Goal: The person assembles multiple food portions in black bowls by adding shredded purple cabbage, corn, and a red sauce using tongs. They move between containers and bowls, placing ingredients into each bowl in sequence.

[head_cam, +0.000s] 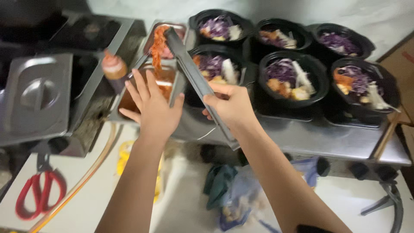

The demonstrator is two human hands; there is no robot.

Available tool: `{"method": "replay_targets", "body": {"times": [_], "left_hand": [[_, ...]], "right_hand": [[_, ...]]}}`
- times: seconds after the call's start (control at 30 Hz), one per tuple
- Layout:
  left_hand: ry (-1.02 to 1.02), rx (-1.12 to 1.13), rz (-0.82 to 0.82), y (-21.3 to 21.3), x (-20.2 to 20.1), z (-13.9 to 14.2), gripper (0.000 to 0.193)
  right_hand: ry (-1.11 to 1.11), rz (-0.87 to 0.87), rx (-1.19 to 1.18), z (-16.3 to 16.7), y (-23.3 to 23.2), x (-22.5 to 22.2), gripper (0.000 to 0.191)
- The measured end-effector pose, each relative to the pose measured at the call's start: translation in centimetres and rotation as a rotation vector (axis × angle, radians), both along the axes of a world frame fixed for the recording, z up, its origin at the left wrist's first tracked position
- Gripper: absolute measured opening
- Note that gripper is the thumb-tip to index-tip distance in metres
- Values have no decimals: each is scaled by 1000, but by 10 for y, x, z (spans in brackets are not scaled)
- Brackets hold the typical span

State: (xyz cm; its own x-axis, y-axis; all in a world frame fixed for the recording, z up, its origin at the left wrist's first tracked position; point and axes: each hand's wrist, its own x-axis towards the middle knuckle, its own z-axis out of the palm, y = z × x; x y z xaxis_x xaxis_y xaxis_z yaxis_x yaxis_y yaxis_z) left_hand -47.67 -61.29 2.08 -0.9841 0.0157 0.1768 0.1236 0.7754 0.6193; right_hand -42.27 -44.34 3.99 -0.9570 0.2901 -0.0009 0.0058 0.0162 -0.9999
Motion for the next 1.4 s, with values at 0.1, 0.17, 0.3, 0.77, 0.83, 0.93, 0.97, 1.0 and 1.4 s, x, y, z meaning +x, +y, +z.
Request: {"method": "replay_targets", "body": {"times": [0.1,0.17,0.3,0.77,0.83,0.93,0.97,1.0,1.4], "left_hand": [[75,31,-61,49,-3,21,101],[122,3,-109,85,-1,30,104],[113,1,-214,172,15,40,105],[24,-122,-501,441,41,54,104],[16,-159,-513,463,33,52,103],[38,-174,-532,485,14,40,104],[43,-185,-532,491,7,36,104],[49,-196,-534,498,1,33,105],[58,-262,-548,520,-44,-6,104]], "right_hand": [[70,-24,-20,19,49,1,39],[102,-62,13,31,89,10,39],[99,-197,74,56,174,35,40],[-11,-498,355,78,438,89,44],[-44,-498,409,71,465,85,44],[-62,-500,445,54,495,70,43],[-77,-512,481,48,503,66,42],[-92,-526,517,43,510,61,42],[-254,-515,1081,11,537,43,39]]}}
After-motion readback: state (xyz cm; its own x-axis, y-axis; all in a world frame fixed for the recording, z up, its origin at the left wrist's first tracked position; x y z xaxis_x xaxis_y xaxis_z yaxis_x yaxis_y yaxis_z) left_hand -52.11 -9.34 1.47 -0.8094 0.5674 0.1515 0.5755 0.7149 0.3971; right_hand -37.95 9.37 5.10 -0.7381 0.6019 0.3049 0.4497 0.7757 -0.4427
